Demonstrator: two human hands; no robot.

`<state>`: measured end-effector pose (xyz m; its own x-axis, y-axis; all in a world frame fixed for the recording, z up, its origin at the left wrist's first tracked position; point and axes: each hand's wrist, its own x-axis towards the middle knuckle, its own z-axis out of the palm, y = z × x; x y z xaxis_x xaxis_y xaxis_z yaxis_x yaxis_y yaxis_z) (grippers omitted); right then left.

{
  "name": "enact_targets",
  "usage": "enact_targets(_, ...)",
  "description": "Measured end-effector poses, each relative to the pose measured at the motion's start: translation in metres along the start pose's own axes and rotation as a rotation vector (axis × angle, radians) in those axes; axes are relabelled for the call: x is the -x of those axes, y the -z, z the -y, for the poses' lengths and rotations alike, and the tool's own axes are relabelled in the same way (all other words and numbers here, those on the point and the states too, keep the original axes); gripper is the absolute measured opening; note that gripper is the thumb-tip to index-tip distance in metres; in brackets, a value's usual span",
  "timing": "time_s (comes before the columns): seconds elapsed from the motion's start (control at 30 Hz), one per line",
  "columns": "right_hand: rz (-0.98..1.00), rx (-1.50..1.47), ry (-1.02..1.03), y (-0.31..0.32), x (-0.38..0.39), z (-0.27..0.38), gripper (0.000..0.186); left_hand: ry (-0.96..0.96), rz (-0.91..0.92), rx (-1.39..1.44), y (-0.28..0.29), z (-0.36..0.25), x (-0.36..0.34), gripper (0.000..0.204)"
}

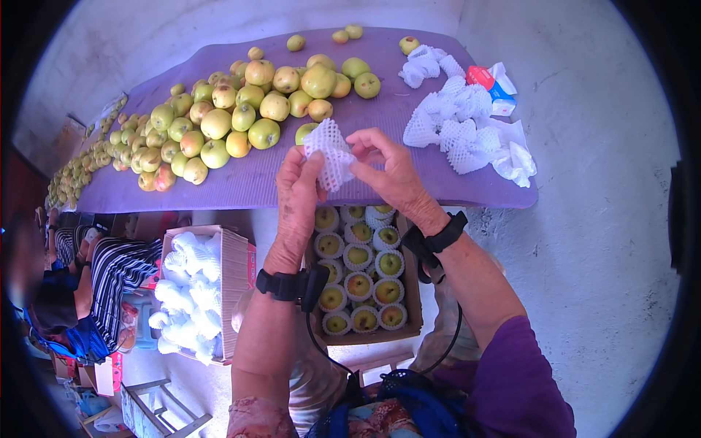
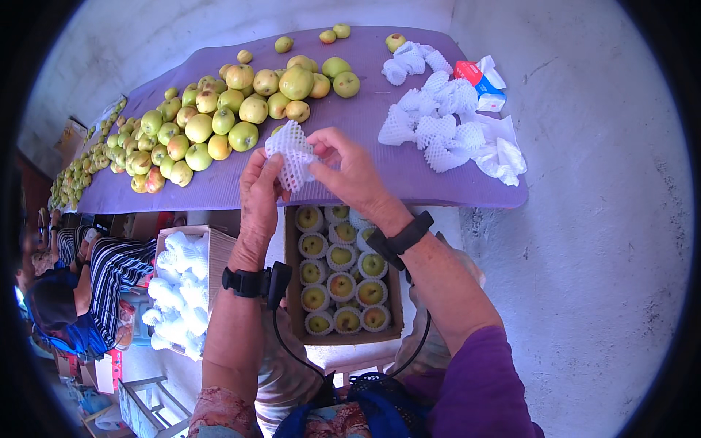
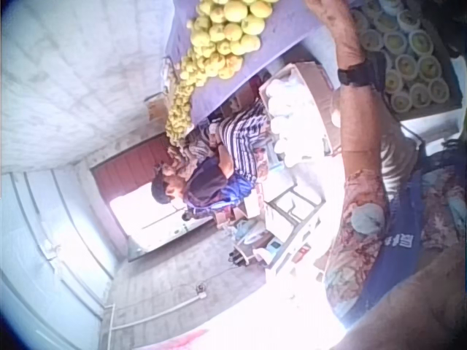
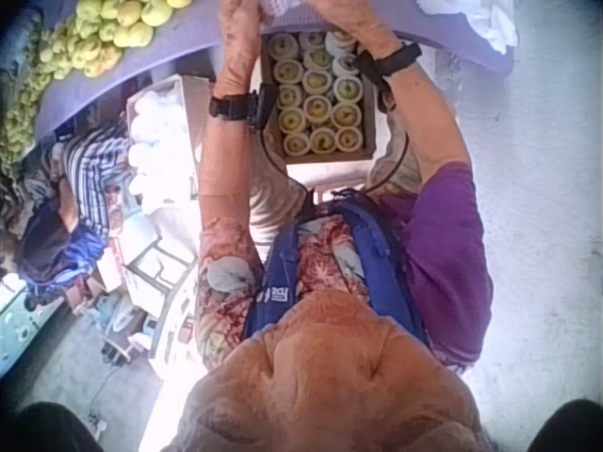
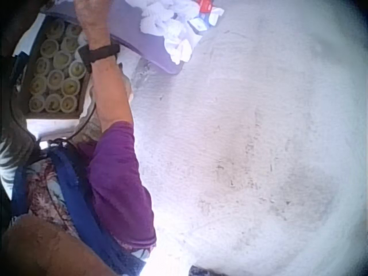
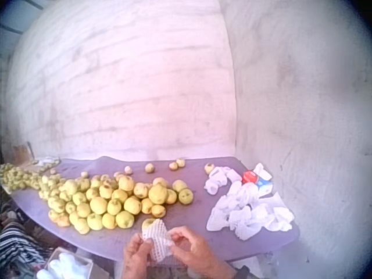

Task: Packing apples into a box with protective foam sleeves.

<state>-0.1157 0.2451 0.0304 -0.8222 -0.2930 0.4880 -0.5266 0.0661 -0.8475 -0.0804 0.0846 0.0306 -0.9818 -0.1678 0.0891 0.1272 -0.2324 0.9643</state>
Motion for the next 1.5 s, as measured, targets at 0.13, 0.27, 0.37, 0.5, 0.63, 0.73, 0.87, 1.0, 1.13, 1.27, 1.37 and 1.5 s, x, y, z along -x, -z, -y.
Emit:
enact_targets(0.13, -0.043, 0.12, 0.11, 0.006, 0.0, 0.001, 0.025, -0.025, -0.014, -0.045, -0.003, -0.003, 0.002, 0.014)
enact_targets(0.27, 0.124, 0.313, 0.15, 0.006, 0.004, -0.006, 0.027, 0.005, 0.038, -0.093, -0.004, 0.0, 0.002, 0.016)
enact_targets(0.37, 0.091, 0.29, 0.117, 0.003, 0.005, -0.005, 0.033, -0.012, 0.074, -0.072, -0.004, 0.001, 0.001, 0.022)
enact_targets(0.5, 0.117, 0.22, 0.093, 0.001, 0.005, 0.0, 0.04, -0.004, 0.089, -0.024, -0.003, 0.003, 0.002, 0.035)
enact_targets(0.63, 0.089, 0.191, 0.055, -0.003, 0.006, -0.004, 0.047, -0.004, 0.077, -0.046, -0.005, 0.006, 0.003, 0.041)
enact_targets(0.73, 0.034, 0.152, -0.003, -0.004, 0.006, -0.007, 0.042, 0.013, 0.154, 0.011, -0.008, 0.003, 0.004, 0.044)
enact_targets(0.87, -0.046, 0.09, -0.097, -0.002, 0.004, -0.015, 0.036, -0.098, 0.114, -0.101, -0.008, 0.007, 0.008, 0.033)
enact_targets(1.0, -0.066, -0.011, -0.1, -0.004, 0.003, -0.016, 0.033, -0.303, -0.073, -0.239, 0.001, 0.002, 0.008, 0.021)
enact_targets(1.13, -0.046, 0.016, -0.164, -0.002, 0.001, -0.016, 0.029, -0.344, -0.185, -0.324, 0.01, -0.001, 0.004, 0.021)
enact_targets(1.27, -0.017, 0.105, -0.1, -0.003, 0.003, -0.011, 0.025, -0.45, -0.244, -0.566, 0.008, -0.001, 0.003, 0.027)
enact_targets(1.37, 0.068, 0.083, -0.108, -0.003, 0.004, 0.001, 0.025, -0.432, -0.229, -0.78, 0.007, -0.003, 0.008, 0.028)
enact_targets(1.5, 0.056, -0.074, -0.097, -0.008, 0.003, -0.012, 0.024, -0.32, -0.155, -0.723, 0.016, 0.003, 0.003, 0.023)
